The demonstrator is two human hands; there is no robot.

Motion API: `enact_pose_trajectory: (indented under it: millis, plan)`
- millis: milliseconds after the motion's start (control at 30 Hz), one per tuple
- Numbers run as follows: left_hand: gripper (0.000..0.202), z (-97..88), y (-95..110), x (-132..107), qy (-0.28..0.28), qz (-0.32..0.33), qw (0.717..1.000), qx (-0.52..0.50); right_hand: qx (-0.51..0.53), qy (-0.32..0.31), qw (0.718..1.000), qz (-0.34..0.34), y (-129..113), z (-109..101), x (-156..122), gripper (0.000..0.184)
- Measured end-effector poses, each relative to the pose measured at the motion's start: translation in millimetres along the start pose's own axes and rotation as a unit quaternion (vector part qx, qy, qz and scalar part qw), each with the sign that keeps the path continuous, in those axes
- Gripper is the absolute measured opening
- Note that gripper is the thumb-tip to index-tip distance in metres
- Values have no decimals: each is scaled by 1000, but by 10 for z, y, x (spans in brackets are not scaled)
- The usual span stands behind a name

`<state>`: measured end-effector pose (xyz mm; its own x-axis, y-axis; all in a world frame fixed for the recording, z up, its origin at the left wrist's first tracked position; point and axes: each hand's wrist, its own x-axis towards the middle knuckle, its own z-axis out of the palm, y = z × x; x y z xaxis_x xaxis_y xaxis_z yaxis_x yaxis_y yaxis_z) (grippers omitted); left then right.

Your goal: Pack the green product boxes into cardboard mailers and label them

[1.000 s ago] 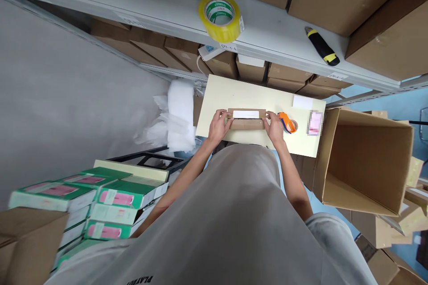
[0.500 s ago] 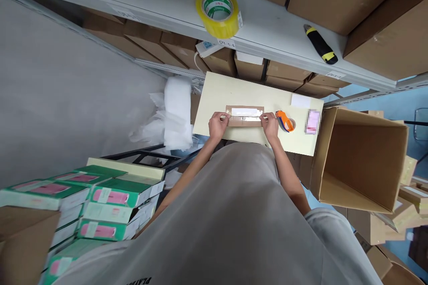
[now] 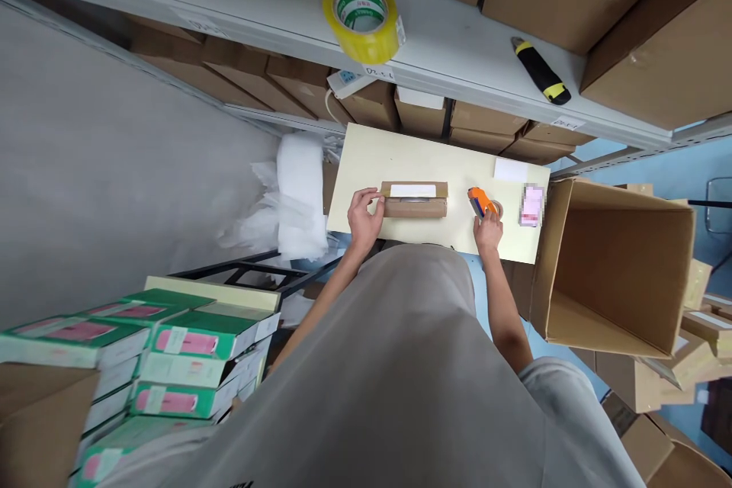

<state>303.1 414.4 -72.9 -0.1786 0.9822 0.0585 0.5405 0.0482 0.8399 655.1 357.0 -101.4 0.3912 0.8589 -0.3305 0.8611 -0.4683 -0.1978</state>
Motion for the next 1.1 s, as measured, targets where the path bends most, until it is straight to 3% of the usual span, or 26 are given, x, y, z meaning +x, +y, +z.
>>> enact_pose_trajectory:
  millis: [100,267,467,567,700,800,933,1100]
  plan:
    - [12,13,17,33,-14,12,1000,6,-55,-25,998,3,-13,119,52,42]
    - [14,5,43,26,-19,12,1000,10,-48,3,999,14,-40,196,142,39]
    - [18,-14,207,12,-11,7,1000,-21,73,7,996,55,-66,105,148,37]
    - [18,-65,373,7,-37,-5,997,-72,172,33,983,61,-168,-22,121,48]
    - [18,-186,670,-42,-145,-50,972,-175,405,64,912,-13,-497,-323,-11,66]
    - [16,-274,915,-98,-189,-44,958,-213,500,5,861,-90,-879,-602,-208,69]
    - [14,-354,1128,-144,-157,-19,960,-233,531,-94,827,-160,-1403,-861,-473,64]
    - [28,-423,1069,-134,-92,-46,960,-261,552,-123,799,-204,-1793,-936,-614,64]
